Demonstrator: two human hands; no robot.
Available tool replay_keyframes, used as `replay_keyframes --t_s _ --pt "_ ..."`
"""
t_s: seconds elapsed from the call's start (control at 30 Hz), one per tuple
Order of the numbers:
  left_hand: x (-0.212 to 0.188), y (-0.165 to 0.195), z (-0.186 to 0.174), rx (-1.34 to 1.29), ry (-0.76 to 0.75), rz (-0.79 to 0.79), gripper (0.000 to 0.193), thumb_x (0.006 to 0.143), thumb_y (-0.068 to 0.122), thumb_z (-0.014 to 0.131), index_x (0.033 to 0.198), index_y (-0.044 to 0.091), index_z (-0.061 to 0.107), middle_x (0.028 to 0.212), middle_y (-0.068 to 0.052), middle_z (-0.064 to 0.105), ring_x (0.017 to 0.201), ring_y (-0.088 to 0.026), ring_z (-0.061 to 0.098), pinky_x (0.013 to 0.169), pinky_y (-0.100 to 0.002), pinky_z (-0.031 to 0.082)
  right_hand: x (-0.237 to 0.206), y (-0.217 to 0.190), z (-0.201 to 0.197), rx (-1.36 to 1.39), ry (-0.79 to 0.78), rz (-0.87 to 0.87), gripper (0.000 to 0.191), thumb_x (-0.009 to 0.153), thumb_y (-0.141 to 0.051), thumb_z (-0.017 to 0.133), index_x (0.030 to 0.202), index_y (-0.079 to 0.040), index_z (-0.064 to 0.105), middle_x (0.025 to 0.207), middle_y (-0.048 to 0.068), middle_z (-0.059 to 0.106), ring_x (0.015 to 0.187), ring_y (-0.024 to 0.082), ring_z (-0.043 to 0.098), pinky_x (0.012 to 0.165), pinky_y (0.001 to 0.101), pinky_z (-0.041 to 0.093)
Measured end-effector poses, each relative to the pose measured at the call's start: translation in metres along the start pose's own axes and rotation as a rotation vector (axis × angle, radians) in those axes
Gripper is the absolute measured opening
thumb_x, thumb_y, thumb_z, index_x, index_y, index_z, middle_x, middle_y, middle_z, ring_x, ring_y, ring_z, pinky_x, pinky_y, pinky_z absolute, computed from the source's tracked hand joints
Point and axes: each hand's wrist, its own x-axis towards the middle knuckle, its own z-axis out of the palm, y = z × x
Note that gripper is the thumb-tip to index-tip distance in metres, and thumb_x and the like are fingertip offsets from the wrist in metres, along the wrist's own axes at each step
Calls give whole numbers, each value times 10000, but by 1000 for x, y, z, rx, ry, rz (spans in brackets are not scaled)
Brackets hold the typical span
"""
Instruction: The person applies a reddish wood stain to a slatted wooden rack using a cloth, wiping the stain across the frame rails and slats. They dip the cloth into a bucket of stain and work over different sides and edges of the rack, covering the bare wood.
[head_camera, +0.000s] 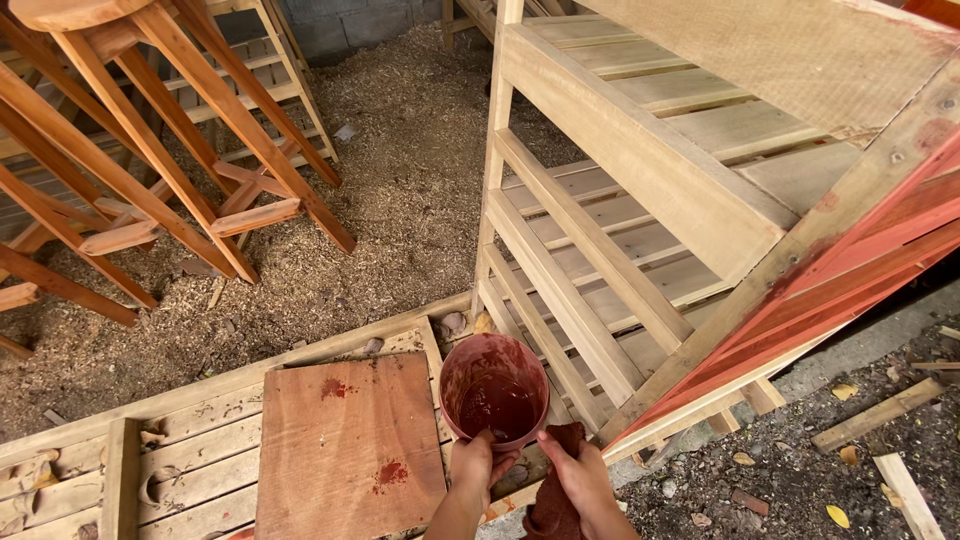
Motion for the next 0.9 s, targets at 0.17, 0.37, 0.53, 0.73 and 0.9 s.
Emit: replay_keyframes --t_s 0.17,0.37,0.53,0.73,0.9 --pt "-2 -4 -2 -1 -48 -7 379 955 106 521 1235 -139 589 957 -230 737 758 -279 741 692 -354 642 4 -6 19 34 44 -1 754 836 -488 821 1177 156 624 1093 242 713 988 282 696 864 381 535" --pt "-5 -3 -5 130 41 54 371 927 101 536 1226 -105 613 1028 -201 731 753 -258 742 690 -338 643 27 14 37 138 -21 -46 547 791 -295 754 1058 179 693 928 250 738 771 302 700 665 430 549" --pt "-5 1 -10 204 45 48 330 945 123 564 1206 -77 589 1032 -189 719 760 -250 742 659 -336 623 38 28 40 140 -1 -46 507 798 -267 739 1048 172 695 894 243 747 748 316 719 646 428 563" --pt "-2 -9 1 329 124 134 286 927 128 634 1105 -94 610 956 -195 709 687 -251 722 570 -358 580 42 34 36 44 39 54 603 846 -350 717 1220 111 617 1067 246 731 912 326 730 775 441 572" --pt "-5 -7 0 275 95 146 311 926 153 649 1118 -88 605 957 -178 707 664 -238 720 568 -349 599 46 37 27 -99 -20 47 773 843 -518 705 1279 114 616 1147 282 741 1004 346 727 857 437 553"
